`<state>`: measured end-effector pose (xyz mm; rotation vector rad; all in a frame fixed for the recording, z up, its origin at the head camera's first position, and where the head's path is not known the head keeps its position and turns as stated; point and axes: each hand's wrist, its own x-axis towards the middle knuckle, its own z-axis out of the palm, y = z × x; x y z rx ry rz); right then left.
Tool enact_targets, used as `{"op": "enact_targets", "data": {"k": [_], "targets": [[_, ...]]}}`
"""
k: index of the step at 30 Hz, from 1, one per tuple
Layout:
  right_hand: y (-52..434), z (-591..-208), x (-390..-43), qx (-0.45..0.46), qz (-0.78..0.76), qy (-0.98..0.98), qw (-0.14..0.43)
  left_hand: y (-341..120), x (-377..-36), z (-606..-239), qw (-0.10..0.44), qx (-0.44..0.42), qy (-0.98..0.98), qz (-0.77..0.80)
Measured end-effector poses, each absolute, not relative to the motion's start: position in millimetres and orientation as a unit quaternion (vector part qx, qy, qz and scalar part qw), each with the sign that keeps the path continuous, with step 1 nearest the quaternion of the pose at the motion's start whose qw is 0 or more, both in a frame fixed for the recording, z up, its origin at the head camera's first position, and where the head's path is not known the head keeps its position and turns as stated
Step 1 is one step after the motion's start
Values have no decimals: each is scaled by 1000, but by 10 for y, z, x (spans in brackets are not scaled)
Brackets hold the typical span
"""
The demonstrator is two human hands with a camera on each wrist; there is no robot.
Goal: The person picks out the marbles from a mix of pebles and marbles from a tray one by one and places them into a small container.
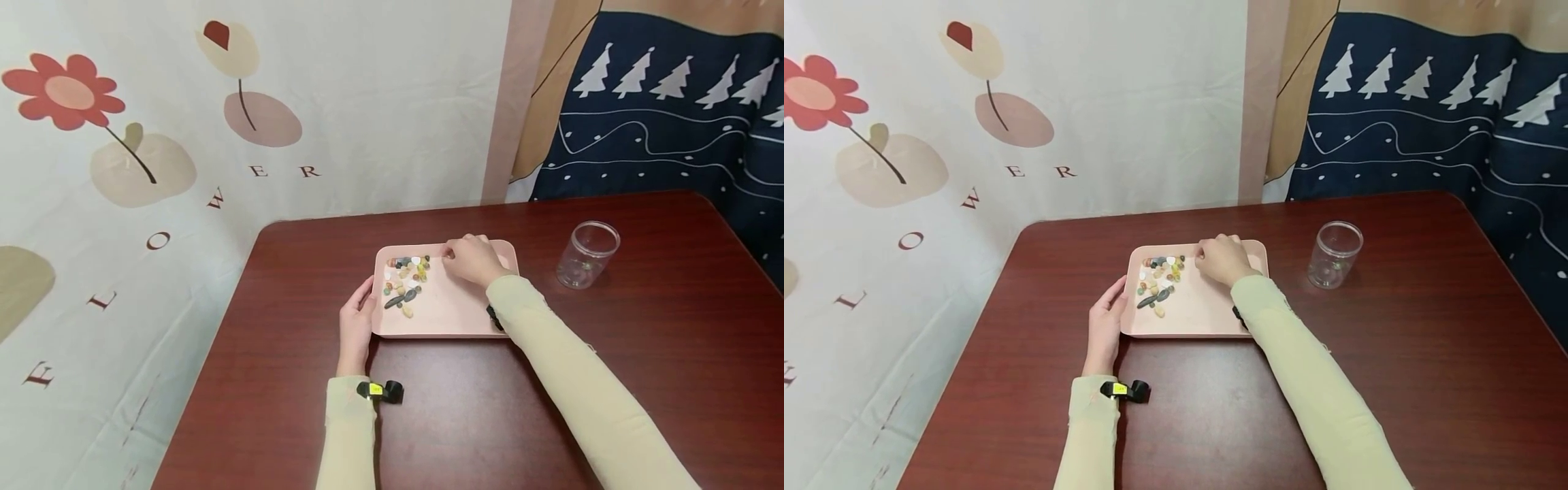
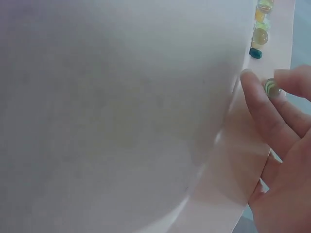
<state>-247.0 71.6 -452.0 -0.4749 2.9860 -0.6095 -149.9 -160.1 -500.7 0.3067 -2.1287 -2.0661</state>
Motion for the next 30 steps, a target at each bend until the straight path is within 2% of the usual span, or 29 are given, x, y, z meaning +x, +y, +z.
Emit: {"op": "enact_targets", "data": {"k": [12,20,30], "targets": [[760,-4417,-2424,-144,-240,960,-25,-1599,-1494,-4999,83,83,-708,-697],[770,-4286,-2404,-152,-257,954,-1,-1611,-1489,-4957,73,90,-717,-688],[856,-4159,-2291,-164,-281,946,4,-1609,-1500,-4975,76,92,-715,-689]]}}
